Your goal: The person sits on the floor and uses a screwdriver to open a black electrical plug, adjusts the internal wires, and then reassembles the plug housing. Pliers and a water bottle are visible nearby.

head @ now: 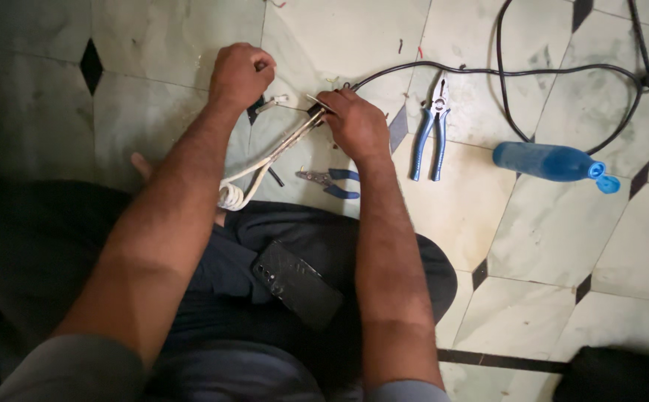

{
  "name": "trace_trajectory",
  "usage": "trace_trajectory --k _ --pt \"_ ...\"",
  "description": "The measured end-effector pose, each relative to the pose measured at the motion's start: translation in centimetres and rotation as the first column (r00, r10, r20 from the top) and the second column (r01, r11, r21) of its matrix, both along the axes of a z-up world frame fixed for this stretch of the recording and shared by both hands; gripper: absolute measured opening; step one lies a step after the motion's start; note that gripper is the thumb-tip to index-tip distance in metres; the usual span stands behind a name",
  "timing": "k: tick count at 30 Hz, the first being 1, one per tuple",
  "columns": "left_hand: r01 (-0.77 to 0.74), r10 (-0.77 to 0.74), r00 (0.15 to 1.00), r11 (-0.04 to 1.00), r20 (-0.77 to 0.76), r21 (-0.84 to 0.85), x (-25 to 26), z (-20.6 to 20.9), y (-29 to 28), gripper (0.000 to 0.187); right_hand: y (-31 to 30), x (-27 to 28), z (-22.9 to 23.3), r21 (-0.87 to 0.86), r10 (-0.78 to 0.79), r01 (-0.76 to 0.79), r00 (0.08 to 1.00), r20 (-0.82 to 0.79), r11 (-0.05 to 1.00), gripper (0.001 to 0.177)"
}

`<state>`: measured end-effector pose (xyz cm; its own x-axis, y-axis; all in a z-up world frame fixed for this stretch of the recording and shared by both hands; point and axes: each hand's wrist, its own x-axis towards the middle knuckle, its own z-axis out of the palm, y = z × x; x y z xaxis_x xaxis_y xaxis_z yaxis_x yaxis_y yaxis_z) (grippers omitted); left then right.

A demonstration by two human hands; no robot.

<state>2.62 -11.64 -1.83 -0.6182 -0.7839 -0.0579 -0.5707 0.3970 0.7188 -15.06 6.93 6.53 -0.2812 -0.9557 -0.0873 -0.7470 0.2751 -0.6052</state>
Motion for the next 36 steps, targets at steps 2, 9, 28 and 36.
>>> trace_trajectory --k 2,9,28,36 --pt "-0.042 0.043 0.998 0.998 -0.038 0.037 0.1 -0.5 0.1 0.01 0.0 0.1 0.0 -0.021 -0.007 0.007 1.0 0.003 1.0 0.03" --pt "-0.179 0.173 0.982 0.981 -0.078 -0.07 0.3 1.1 1.7 0.012 0.2 0.0 0.0 -0.046 0.004 -0.005 1.0 -0.006 0.999 0.03" --pt "-0.101 0.086 0.895 0.995 0.438 0.01 -0.1 1.9 5.3 0.016 0.3 0.1 -0.3 -0.027 -0.003 0.003 1.0 -0.029 1.0 0.03" --pt "0.006 -0.005 0.996 1.0 0.092 -0.014 -0.2 1.4 6.1 0.007 0.4 0.2 -0.1 -0.038 -0.01 0.01 1.0 -0.013 0.999 0.03"
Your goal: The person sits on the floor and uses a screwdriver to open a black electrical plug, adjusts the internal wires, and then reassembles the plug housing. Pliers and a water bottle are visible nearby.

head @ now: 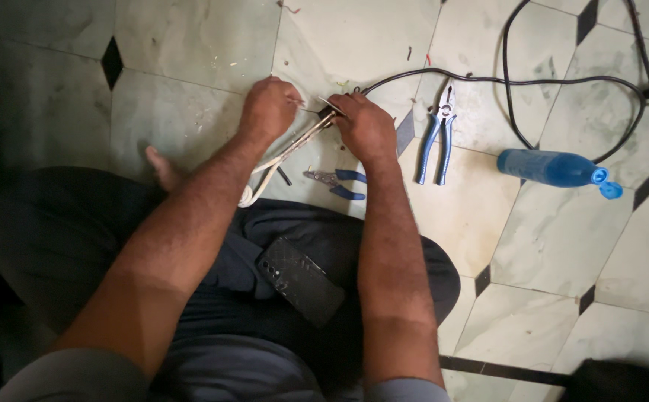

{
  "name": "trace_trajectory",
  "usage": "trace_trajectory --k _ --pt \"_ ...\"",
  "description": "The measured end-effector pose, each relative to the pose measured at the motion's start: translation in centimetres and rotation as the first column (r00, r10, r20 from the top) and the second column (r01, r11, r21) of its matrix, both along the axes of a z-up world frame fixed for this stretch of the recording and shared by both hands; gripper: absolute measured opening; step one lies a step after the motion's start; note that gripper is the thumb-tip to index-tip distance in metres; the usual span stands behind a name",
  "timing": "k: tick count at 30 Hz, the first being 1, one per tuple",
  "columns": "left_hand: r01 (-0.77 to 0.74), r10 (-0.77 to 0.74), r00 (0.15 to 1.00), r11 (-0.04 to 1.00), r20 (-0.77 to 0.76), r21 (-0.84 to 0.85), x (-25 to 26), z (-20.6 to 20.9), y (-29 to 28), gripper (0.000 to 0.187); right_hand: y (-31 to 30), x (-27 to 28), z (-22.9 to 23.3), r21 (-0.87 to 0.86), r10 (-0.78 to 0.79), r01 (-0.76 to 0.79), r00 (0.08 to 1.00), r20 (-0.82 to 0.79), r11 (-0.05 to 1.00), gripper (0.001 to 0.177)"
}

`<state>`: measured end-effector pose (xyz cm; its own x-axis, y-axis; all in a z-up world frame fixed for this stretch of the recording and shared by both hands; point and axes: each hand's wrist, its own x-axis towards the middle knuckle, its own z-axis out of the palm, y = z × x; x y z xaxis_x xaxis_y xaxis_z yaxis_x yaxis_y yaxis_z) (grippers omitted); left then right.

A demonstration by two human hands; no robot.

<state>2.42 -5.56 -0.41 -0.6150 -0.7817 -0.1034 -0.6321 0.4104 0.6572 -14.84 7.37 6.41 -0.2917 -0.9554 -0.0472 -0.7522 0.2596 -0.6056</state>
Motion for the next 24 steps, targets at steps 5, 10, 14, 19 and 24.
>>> trace_trajectory --k 5,10,14,19,24 --pt "-0.033 0.041 0.998 0.981 -0.038 0.193 -1.0 0.9 1.4 0.008 0.2 0.1 0.1 -0.049 0.011 -0.012 1.0 -0.013 0.999 0.03" --pt "-0.073 0.116 0.982 0.961 -0.151 0.265 -1.8 0.2 1.5 0.012 0.3 0.2 0.1 -0.019 -0.007 0.007 1.0 0.006 1.0 0.032" --pt "-0.152 0.239 0.968 0.811 -0.082 0.564 -2.0 -1.0 0.4 0.016 0.3 0.1 0.0 -0.048 0.001 0.001 0.999 0.033 0.999 0.034" --pt "-0.2 0.353 0.936 0.532 0.0 0.823 -2.1 -2.2 -0.4 0.021 0.2 0.2 -0.3 -0.075 0.005 -0.006 1.0 -0.013 0.997 0.034" --pt "-0.179 0.301 0.952 0.424 0.048 0.888 -2.3 -2.0 -0.9 0.024 0.1 0.1 -0.4 -0.055 0.009 -0.009 1.0 0.005 0.998 0.033"
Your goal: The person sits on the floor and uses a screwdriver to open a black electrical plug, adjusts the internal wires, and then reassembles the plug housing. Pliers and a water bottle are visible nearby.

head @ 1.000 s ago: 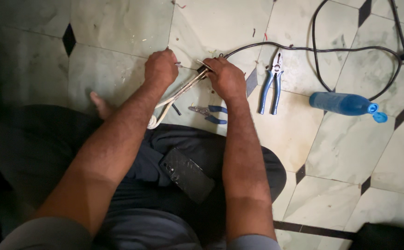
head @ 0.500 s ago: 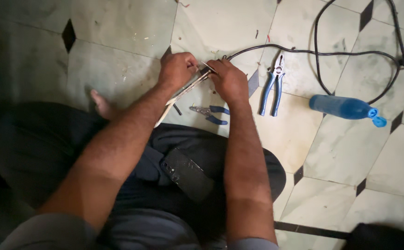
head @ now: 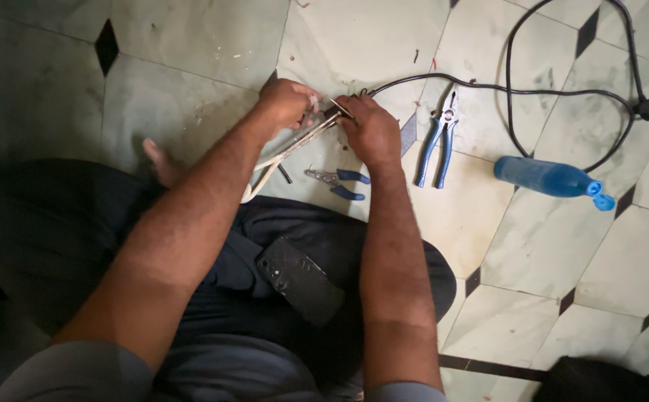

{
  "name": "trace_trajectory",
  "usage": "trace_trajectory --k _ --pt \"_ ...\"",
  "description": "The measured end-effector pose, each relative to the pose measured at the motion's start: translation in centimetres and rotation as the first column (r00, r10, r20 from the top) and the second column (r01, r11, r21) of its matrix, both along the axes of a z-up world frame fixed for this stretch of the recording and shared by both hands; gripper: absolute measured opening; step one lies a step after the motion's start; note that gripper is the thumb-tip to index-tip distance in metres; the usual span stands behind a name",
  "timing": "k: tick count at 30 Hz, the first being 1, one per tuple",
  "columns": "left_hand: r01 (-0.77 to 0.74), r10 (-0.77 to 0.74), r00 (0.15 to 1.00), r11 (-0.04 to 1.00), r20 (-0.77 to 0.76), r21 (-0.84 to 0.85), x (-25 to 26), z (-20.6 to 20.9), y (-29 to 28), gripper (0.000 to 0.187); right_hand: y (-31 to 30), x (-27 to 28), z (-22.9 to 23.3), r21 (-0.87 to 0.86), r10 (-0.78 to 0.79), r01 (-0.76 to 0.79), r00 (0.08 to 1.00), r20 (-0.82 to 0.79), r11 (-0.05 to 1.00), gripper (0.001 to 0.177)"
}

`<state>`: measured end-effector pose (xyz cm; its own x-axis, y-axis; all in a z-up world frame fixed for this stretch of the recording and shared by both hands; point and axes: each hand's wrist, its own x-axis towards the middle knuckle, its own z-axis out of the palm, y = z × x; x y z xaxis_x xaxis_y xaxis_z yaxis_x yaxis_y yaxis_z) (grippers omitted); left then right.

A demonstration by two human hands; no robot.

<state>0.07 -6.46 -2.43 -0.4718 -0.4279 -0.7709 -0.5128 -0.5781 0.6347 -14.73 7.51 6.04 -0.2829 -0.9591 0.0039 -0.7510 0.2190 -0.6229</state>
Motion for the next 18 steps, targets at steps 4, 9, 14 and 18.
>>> trace_trajectory --k 4,9,14,18 --pt "0.016 -0.017 0.999 1.0 -0.029 -0.023 -0.3 0.0 0.2 0.026 0.0 0.0 0.1 -0.016 -0.004 0.004 1.0 -0.005 1.0 0.035" --pt "0.138 -0.154 0.983 0.978 -0.095 -0.158 0.2 -2.2 0.2 0.03 0.1 -0.1 0.1 0.032 -0.03 0.029 0.998 0.049 0.999 0.036" --pt "0.222 -0.309 0.948 0.813 -0.076 -0.538 0.9 -3.9 0.2 0.051 0.1 -0.1 0.2 -0.008 -0.034 0.035 0.998 0.06 0.999 0.036" --pt "0.116 -0.133 0.985 0.982 -0.109 -0.15 0.9 -2.9 -0.3 0.046 0.1 -0.1 0.3 0.001 -0.02 0.02 0.999 0.042 1.0 0.036"
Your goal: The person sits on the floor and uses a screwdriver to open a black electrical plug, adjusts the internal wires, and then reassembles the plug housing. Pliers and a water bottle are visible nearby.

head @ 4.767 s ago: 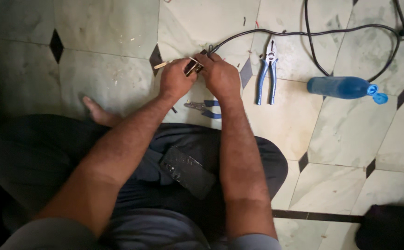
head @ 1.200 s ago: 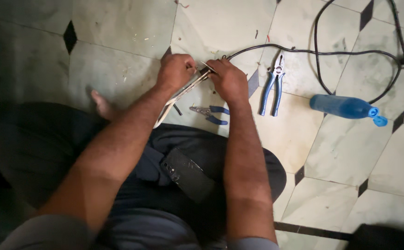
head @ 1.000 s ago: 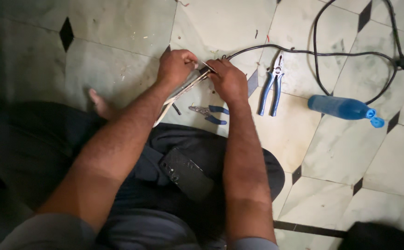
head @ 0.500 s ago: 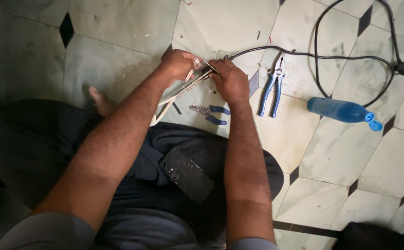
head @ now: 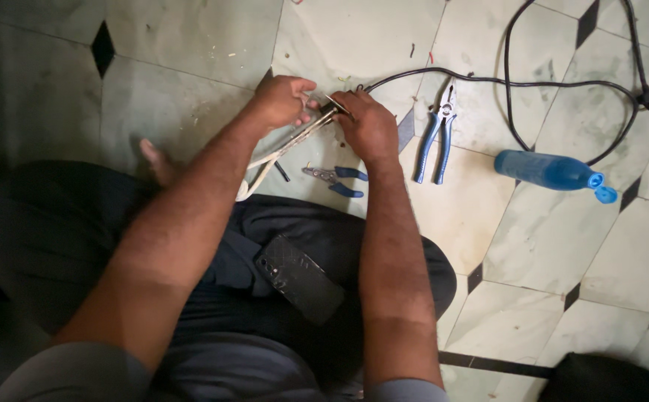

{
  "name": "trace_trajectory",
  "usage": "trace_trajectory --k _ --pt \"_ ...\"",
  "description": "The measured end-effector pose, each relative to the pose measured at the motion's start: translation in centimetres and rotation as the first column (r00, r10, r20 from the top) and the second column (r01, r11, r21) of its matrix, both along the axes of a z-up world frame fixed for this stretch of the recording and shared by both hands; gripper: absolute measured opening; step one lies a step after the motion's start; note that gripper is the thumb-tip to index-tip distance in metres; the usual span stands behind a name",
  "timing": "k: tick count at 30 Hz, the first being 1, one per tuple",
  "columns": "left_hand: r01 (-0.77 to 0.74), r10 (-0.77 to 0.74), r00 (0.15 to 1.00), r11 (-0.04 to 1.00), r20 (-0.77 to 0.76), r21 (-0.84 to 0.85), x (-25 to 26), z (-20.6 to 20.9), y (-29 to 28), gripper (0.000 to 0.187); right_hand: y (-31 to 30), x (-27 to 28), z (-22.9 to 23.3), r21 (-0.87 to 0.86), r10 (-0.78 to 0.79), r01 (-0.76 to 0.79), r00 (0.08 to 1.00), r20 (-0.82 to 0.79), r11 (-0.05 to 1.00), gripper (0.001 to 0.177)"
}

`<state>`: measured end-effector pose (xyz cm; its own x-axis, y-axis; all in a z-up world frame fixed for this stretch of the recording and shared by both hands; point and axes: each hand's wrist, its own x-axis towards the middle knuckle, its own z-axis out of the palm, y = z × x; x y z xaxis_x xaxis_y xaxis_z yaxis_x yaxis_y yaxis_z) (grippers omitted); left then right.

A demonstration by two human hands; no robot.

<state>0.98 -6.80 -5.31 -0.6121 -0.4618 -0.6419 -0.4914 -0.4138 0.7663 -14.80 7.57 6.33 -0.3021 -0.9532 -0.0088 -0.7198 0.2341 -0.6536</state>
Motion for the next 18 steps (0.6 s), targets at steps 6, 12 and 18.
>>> trace_trajectory --k 6,12,18 --pt "0.124 -0.116 0.992 0.97 0.052 -0.21 0.0 2.8 -0.1 0.024 -0.1 0.0 0.3 0.018 0.01 -0.009 1.0 -0.029 1.0 0.036" --pt "0.122 -0.191 0.98 0.779 -0.047 -0.615 -0.9 3.8 1.6 0.026 -0.1 0.1 0.4 0.024 -0.007 0.007 1.0 -0.017 1.0 0.035" --pt "0.032 -0.097 0.983 0.925 -0.156 -0.379 -0.8 3.7 2.2 0.034 -0.1 -0.1 -0.2 0.047 0.015 -0.013 0.999 -0.032 0.999 0.04"
